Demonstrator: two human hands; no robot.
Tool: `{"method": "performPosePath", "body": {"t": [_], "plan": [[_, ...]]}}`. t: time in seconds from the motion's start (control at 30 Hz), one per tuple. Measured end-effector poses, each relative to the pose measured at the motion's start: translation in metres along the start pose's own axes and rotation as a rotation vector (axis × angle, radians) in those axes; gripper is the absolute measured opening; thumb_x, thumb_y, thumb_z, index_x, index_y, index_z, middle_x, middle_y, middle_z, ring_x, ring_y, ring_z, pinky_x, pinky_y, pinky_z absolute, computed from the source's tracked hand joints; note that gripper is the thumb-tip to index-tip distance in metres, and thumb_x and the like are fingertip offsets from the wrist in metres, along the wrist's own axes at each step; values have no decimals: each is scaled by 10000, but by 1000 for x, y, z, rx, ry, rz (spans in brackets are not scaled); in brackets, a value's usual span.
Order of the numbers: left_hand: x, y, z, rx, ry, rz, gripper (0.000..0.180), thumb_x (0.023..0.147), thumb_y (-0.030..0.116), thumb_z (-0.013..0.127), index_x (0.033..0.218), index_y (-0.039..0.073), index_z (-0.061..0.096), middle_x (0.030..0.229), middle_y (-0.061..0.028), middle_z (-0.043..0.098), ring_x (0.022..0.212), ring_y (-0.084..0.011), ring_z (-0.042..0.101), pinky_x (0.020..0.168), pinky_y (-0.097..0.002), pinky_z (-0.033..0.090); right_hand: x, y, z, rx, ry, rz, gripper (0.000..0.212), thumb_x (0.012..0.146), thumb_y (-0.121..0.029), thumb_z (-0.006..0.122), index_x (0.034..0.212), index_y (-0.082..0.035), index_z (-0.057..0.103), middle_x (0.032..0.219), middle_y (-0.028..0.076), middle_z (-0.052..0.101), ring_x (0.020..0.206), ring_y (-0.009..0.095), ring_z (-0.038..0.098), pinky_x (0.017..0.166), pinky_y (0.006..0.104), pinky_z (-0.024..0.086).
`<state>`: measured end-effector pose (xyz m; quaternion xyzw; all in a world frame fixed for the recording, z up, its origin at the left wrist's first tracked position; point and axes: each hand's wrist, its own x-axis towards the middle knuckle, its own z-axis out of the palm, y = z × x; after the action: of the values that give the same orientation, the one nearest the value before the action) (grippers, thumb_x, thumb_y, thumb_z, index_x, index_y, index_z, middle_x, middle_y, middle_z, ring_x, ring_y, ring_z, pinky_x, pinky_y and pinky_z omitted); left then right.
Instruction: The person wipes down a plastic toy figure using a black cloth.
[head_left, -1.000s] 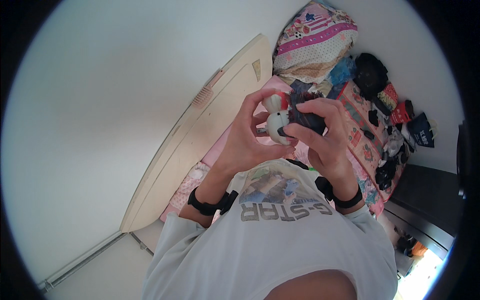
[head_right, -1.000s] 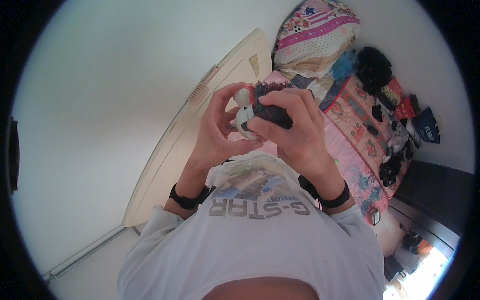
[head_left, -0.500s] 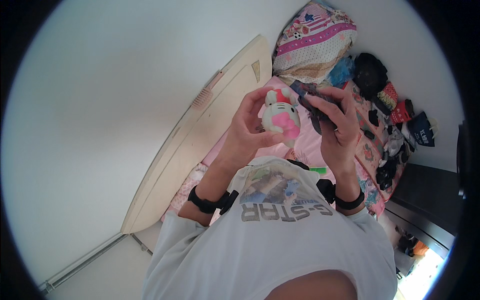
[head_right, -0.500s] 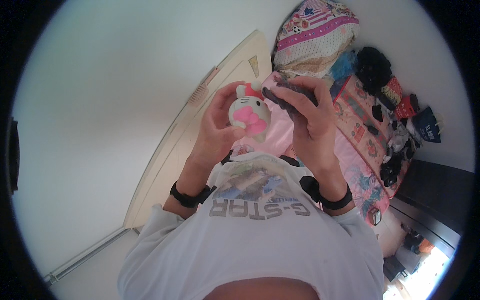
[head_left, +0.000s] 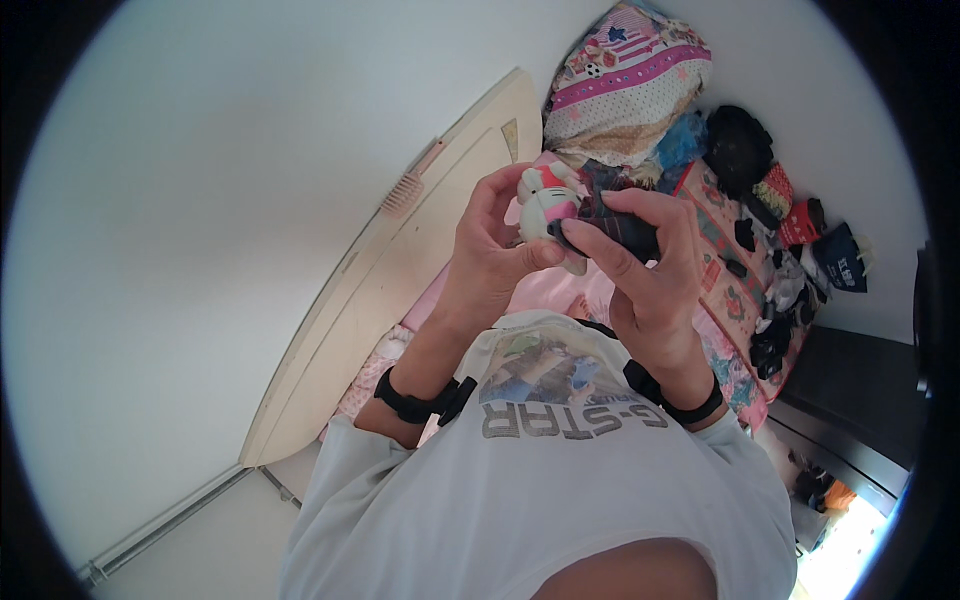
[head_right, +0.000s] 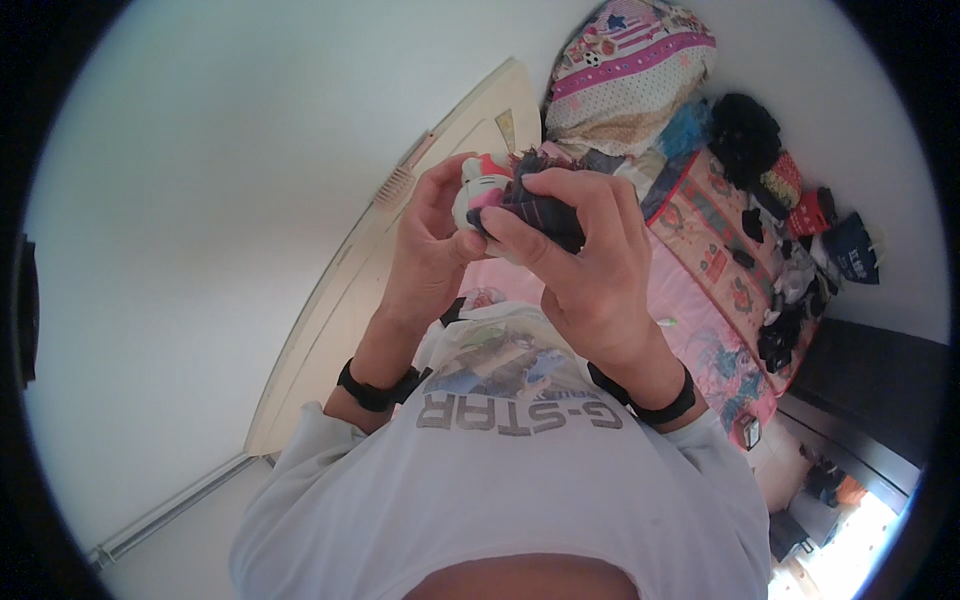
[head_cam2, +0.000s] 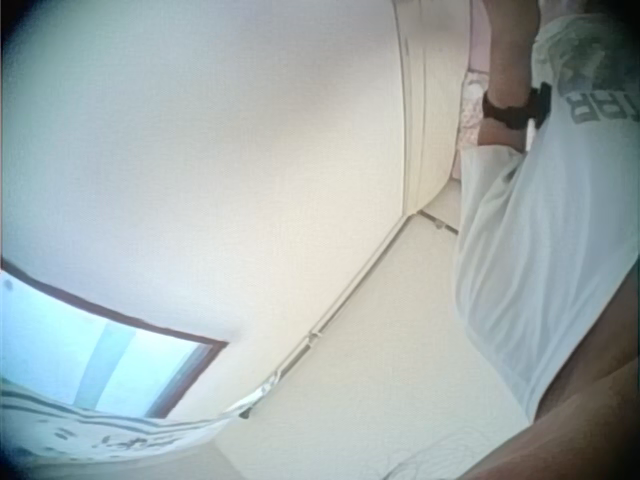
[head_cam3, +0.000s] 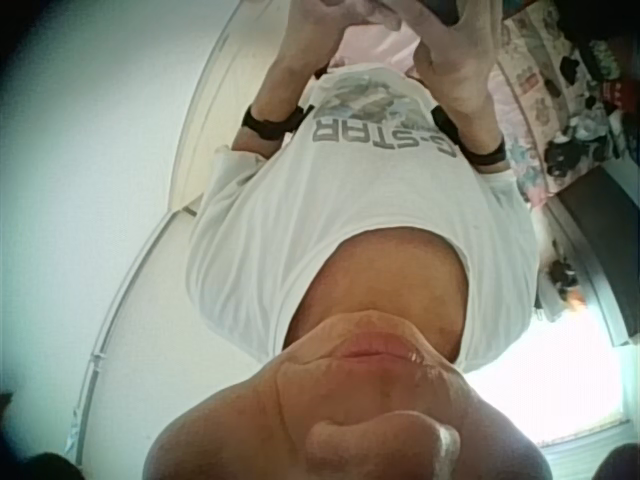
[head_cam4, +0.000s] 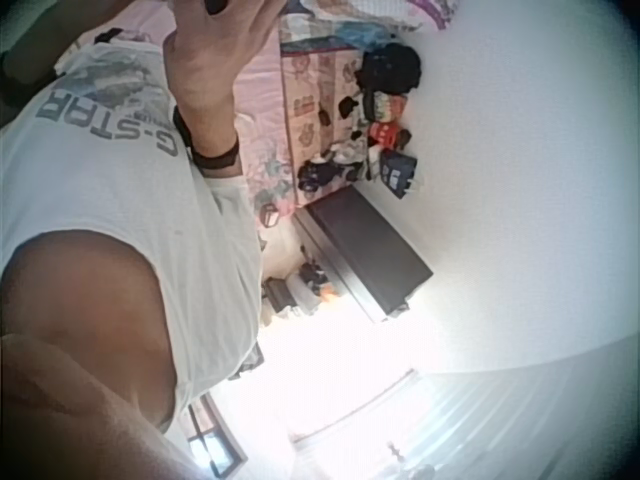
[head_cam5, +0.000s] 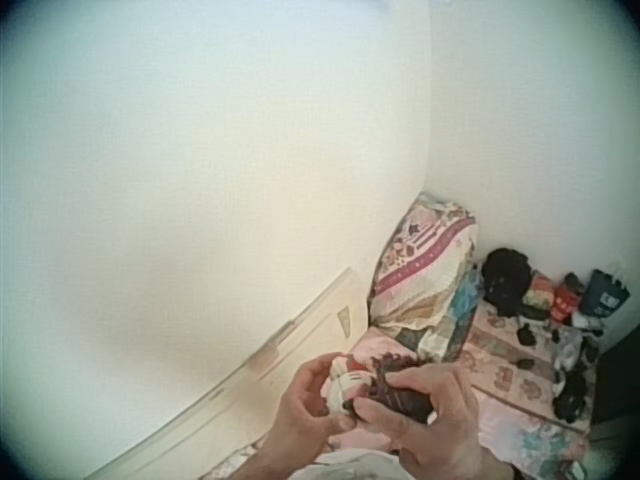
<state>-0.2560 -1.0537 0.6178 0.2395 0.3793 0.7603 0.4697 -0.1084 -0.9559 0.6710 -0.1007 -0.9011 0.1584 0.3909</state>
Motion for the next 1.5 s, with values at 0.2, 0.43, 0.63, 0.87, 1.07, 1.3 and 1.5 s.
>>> {"method": "performPosePath", "body": {"t": [0.2,0.43,0.63,0.87,1.07,1.3,1.5], "plan": [[-5,-5,-7,-35,5,11,966,719,288,906,1443,-8,339,1400,-133,483,1261,-258,550,982,-387,563,-11,5,2,-29,-5,-54,454,632,51,675,1034,-139,768,1107,110,583,952,302,574,772,367,516],[-5,6,-9,-129,-72,-55,890,798,297,803,1471,7,297,1420,-173,481,1272,-295,550,1009,-438,531,-16,13,2,236,32,236,488,727,170,573,1097,-89,757,1158,150,564,1030,312,635,881,355,525],[-7,11,-9,-239,-115,-42,828,786,125,787,1456,28,311,1406,-143,440,1284,-281,518,972,-398,554,-8,-3,9,19,3,-63,529,671,128,605,1103,-132,766,1101,132,591,1006,329,605,829,380,522],[-10,4,-17,-171,-127,-45,857,764,69,773,1475,33,295,1431,-139,410,1315,-278,489,994,-403,536,-14,8,10,121,61,87,504,652,117,623,1058,-138,780,1107,123,597,1002,316,598,818,378,515],[-12,9,-17,61,-114,41,989,680,3,815,1504,28,269,1455,-129,401,1337,-270,465,1010,-396,518,-8,12,17,46,-31,42,447,728,100,661,1110,-115,750,1098,105,612,983,290,620,808,373,537],[-16,15,-5,328,-88,79,1083,630,54,875,1522,66,260,1457,-118,405,1297,-264,504,1002,-383,501,-4,14,9,120,79,60,373,781,99,638,1095,-83,726,1141,128,625,999,298,645,820,359,551],[-18,17,-9,481,-114,158,1047,609,121,909,1473,81,319,1419,-102,435,1239,-249,528,969,-387,480,-11,25,7,48,-66,37,449,678,97,596,1044,-112,748,1147,122,612,995,321,613,838,392,528]]}}
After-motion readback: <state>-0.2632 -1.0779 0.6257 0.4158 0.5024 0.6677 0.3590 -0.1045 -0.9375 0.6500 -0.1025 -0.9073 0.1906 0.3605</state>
